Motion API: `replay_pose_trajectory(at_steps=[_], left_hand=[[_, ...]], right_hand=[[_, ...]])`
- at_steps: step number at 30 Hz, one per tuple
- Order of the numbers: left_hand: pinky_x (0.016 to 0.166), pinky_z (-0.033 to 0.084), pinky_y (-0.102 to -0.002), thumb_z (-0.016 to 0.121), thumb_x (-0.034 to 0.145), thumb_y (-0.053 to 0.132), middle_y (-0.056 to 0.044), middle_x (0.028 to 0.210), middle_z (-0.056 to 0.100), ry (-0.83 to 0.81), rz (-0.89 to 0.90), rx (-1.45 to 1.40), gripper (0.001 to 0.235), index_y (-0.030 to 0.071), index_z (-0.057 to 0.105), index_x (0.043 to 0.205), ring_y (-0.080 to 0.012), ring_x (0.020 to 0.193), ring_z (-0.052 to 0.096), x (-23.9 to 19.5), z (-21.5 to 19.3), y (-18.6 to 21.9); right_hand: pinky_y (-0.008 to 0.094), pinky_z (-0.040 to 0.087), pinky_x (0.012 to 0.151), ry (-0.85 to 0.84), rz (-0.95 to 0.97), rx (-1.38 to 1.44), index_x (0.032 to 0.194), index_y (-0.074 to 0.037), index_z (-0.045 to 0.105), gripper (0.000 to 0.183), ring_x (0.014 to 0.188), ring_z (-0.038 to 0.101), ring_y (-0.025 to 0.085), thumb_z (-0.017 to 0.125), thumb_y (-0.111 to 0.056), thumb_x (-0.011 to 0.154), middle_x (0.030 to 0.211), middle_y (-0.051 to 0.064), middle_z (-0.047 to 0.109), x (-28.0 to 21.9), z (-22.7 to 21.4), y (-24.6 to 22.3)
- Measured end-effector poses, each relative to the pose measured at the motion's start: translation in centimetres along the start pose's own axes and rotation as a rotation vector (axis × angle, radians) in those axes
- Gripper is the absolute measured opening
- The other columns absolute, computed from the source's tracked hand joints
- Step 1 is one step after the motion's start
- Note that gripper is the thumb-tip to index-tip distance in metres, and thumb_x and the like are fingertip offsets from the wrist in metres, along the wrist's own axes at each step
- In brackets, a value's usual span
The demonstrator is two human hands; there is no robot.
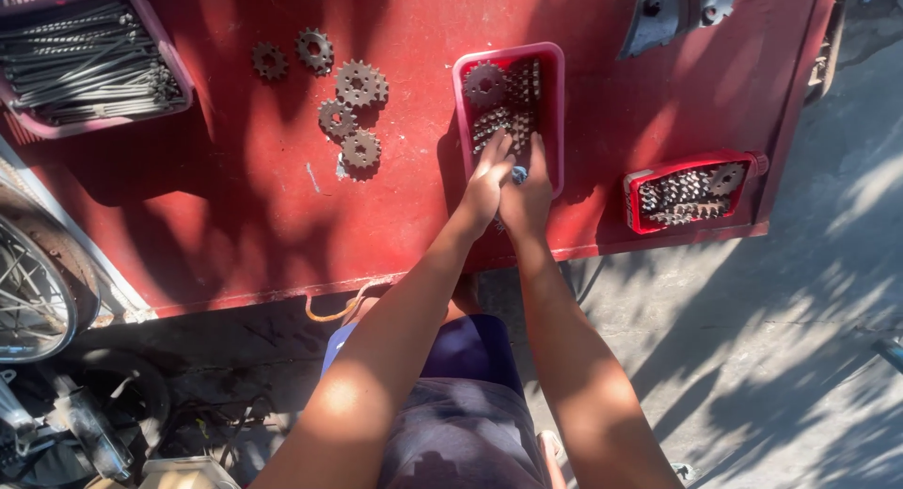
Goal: The person wipes several small metal gears with a cloth on a red workbench. They pick up each gear, rub it with the cloth, and place it back into a pink container or onto the table. The person repeats this process for multiple gears throughout the video.
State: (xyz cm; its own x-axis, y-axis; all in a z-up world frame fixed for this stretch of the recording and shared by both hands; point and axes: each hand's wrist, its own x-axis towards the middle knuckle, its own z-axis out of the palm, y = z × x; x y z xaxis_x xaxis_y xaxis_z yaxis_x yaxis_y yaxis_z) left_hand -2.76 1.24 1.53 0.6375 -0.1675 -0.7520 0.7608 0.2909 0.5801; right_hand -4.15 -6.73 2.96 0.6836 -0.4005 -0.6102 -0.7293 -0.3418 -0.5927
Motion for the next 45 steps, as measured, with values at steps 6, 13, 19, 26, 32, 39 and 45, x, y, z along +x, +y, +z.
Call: replay_pose_trajectory(at_steps=[6,13,19,26,32,39,45], left_hand=[[0.122,0.035,-0.048,0.057,0.101,0.018,-0.024,0.151,0.048,-0.03,0.101,-0.019,0.062,0.003,0.033,0.156,-0.0379,0.144,0.042,0.9,-1.9,-2.1],[0.107,0.049,-0.035,0.063,0.095,0.04,0.002,0.12,0.074,0.222,-0.045,0.267,0.031,0.032,0.071,0.124,-0.0178,0.12,0.065,-2.3,-5.4,0.2],[0.092,0.058,-0.036,0.06,0.099,0.034,-0.004,0.115,0.074,0.354,-0.051,-0.074,0.029,0.02,0.073,0.121,-0.0178,0.107,0.069,-5.5,-9.8,1.8],[0.104,0.048,-0.039,0.061,0.089,0.015,-0.014,0.119,0.069,0.518,0.136,0.019,0.035,0.01,0.072,0.122,-0.0267,0.118,0.062,-8.0,-15.6,2.6],[0.104,0.048,-0.041,0.063,0.089,0.012,-0.016,0.116,0.068,0.598,0.152,0.047,0.034,0.009,0.07,0.123,-0.0267,0.116,0.061,-8.8,-18.8,2.9],[0.09,0.054,-0.034,0.052,0.099,0.04,-0.005,0.085,0.071,0.578,-0.049,-0.146,0.036,0.015,0.079,0.102,-0.0168,0.088,0.067,-8.3,-21.4,4.4],[0.068,0.058,-0.03,0.055,0.098,0.04,-0.008,0.11,0.074,0.623,-0.096,0.003,0.03,0.025,0.069,0.12,-0.0209,0.103,0.071,-5.1,-24.0,5.8]], right_hand=[[0.044,0.044,0.107,0.323,-0.352,-0.022,0.13,-0.013,0.065,0.056,0.121,0.06,0.031,0.07,-0.004,0.074,0.124,0.008,0.063,0.2,1.7,3.1],[0.029,0.055,0.079,0.223,-0.061,0.302,0.093,-0.014,0.078,0.018,0.08,0.067,0.014,0.068,-0.011,0.078,0.083,0.004,0.071,-3.7,3.8,-1.4],[0.03,0.061,0.078,-0.034,0.115,0.759,0.123,0.001,0.064,0.033,0.091,0.07,0.017,0.063,-0.007,0.091,0.102,0.015,0.073,-5.5,7.0,-4.8],[0.047,0.045,0.113,-0.238,-0.024,0.461,0.157,-0.01,0.04,0.089,0.137,0.047,0.038,0.084,-0.012,0.08,0.152,0.028,0.043,-8.0,12.0,-2.7],[0.043,0.056,0.1,-0.421,0.073,0.563,0.16,-0.018,0.033,0.097,0.124,0.058,0.03,0.089,-0.016,0.081,0.148,0.022,0.05,-8.9,14.1,-3.3],[0.034,0.063,0.078,-0.559,0.162,0.44,0.13,-0.011,0.067,0.064,0.094,0.07,0.017,0.089,0.001,0.071,0.109,0.008,0.073,-7.8,17.1,-4.7],[0.039,0.067,0.072,-0.229,0.337,0.568,0.129,-0.006,0.067,0.042,0.09,0.074,0.024,0.074,-0.009,0.087,0.105,0.016,0.073,-2.5,18.6,-5.1]])
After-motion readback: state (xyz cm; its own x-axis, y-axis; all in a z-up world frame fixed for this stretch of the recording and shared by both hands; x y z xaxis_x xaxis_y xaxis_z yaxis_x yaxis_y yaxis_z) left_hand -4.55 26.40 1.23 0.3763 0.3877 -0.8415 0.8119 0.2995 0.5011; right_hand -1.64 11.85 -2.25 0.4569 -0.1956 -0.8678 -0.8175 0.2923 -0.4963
